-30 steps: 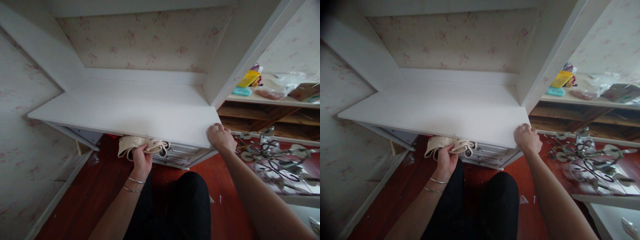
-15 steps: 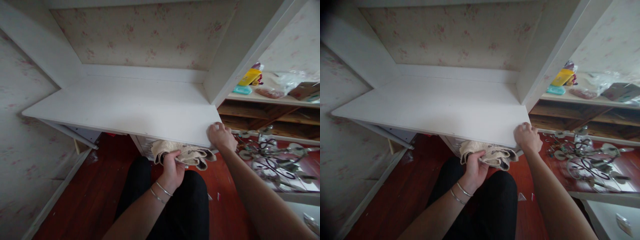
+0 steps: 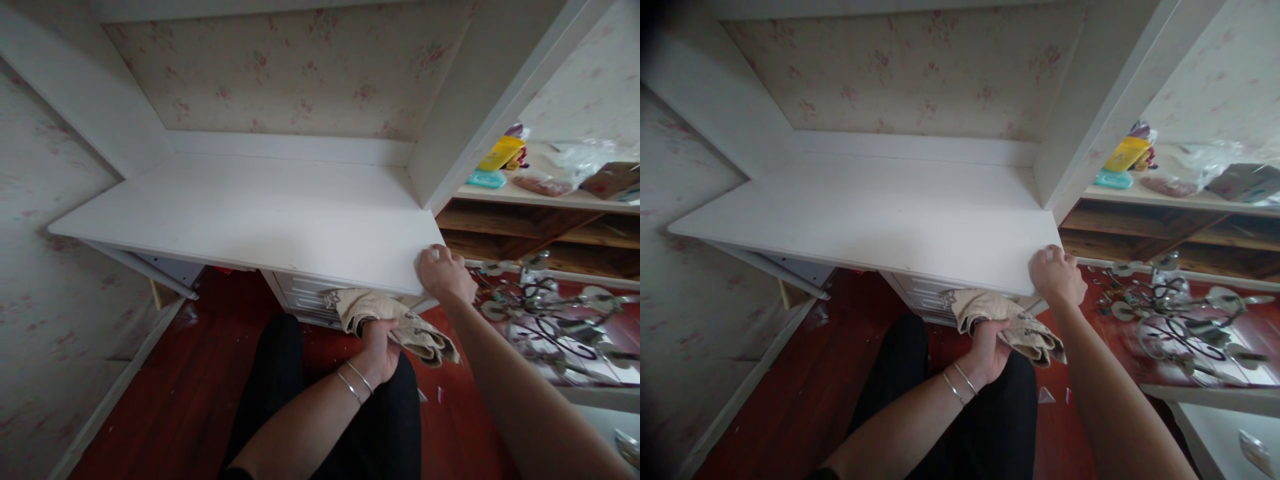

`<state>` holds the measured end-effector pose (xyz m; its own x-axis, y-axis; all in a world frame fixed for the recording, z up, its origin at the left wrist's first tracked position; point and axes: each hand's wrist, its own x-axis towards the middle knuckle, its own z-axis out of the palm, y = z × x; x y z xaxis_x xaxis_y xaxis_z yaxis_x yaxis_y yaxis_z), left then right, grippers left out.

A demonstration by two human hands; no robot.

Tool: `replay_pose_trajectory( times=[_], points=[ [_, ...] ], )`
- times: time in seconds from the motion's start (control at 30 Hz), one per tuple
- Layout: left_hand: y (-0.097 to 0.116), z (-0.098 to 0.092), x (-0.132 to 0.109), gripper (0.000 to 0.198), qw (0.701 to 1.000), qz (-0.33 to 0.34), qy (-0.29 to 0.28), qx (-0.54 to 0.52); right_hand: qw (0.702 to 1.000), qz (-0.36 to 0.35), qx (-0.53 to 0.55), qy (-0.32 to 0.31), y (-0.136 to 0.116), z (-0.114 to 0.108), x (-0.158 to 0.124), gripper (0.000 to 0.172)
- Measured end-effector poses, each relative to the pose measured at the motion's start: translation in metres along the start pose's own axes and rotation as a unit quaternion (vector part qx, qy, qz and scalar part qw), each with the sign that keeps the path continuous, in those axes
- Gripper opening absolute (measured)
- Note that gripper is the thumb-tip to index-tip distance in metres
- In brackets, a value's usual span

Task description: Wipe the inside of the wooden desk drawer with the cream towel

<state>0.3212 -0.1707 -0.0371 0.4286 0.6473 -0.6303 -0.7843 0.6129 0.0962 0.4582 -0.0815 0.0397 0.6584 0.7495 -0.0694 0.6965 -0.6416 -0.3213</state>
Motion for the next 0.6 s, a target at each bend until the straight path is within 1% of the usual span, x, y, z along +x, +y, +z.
replay_pose_trajectory(
  times=[0.2,0.33,0.43,0.5,0.6],
  points=[
    [-0.029,-0.002,0.024,0.02,0.998,-0.037,0.041,0.031,1.0,0.0,-0.005,0.002,-0.001,0.0,-0.001,0.058],
    [-0.037,-0.011,0.04,0.02,0.996,-0.054,0.053,0.037,1.0,0.001,-0.006,0.0,-0.001,-0.001,-0.001,0.059],
    [-0.033,-0.022,0.051,0.021,0.995,-0.05,0.077,0.031,1.0,0.001,-0.006,0.002,-0.001,-0.001,-0.001,0.058],
    [-0.025,-0.032,0.055,0.02,0.996,-0.037,0.073,0.02,1.0,0.0,-0.007,0.001,-0.001,-0.002,-0.001,0.058],
    [-0.003,-0.051,0.059,0.018,0.998,0.021,0.063,0.013,1.0,-0.001,-0.004,0.002,-0.002,-0.002,-0.001,0.058]
  ],
)
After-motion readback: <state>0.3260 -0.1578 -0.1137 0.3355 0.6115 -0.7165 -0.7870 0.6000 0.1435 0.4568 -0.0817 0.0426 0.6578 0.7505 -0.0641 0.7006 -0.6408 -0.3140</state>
